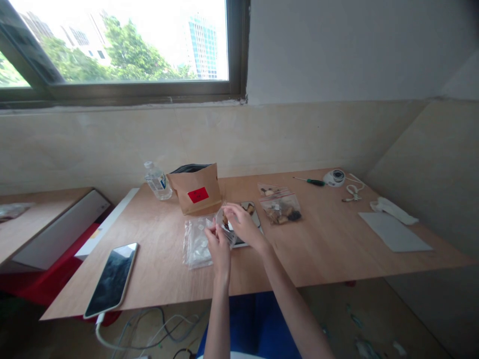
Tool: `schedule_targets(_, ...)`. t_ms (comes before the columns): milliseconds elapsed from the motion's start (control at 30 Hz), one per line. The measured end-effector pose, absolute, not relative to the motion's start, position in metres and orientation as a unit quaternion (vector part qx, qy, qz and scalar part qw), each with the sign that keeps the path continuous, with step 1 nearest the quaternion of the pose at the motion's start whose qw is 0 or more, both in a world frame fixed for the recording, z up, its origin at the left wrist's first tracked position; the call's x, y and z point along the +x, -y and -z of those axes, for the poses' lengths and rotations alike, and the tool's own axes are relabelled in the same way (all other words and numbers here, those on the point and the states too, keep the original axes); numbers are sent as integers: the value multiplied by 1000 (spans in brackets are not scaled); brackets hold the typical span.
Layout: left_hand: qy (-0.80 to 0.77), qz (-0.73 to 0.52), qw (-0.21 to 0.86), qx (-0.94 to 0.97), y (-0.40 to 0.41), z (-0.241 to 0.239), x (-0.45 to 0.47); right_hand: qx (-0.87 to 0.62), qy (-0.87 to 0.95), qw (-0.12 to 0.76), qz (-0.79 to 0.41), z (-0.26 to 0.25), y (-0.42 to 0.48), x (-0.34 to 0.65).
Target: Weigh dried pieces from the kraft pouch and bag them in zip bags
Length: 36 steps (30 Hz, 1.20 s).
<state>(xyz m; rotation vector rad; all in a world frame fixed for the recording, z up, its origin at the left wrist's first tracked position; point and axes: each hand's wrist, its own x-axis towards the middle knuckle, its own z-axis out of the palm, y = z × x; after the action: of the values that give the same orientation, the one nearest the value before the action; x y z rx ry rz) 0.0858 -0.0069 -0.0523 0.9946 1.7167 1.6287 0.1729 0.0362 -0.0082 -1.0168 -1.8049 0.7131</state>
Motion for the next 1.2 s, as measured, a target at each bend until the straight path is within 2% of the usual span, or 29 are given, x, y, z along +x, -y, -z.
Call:
schedule_targets(100, -646, -611, 279, 363, 3, 57, 81, -452, 705, 496, -230, 14, -47, 185)
schedule_targets(167, -643, -616, 278, 362, 2, 60, 80, -526, 687, 477, -156, 27, -59, 190)
schedule_targets(233, -644, -614, 277, 362, 1, 61, 79, -600, 681, 408, -93, 44, -70, 191)
schedule_targets(333, -647, -610, 284, 360, 3, 59, 82, -655, 698, 284, -58, 70, -81, 186)
schedule_targets(433, -640, -614, 291, 358, 5, 57, 85, -653, 721, 228, -39, 85, -85, 180)
schedule_targets(800, -635, -623, 304, 341, 4, 67, 76, -627, 746, 225, -4, 85, -87, 192)
schedule_targets(1033, -626, -629, 315, 337, 4, 67, 73, -664, 719, 208, 2, 90, -88, 196)
schedule_targets(1200, -608, -642, 316, 346, 4, 70, 72, -651, 725, 225, 10, 88, -87, 207)
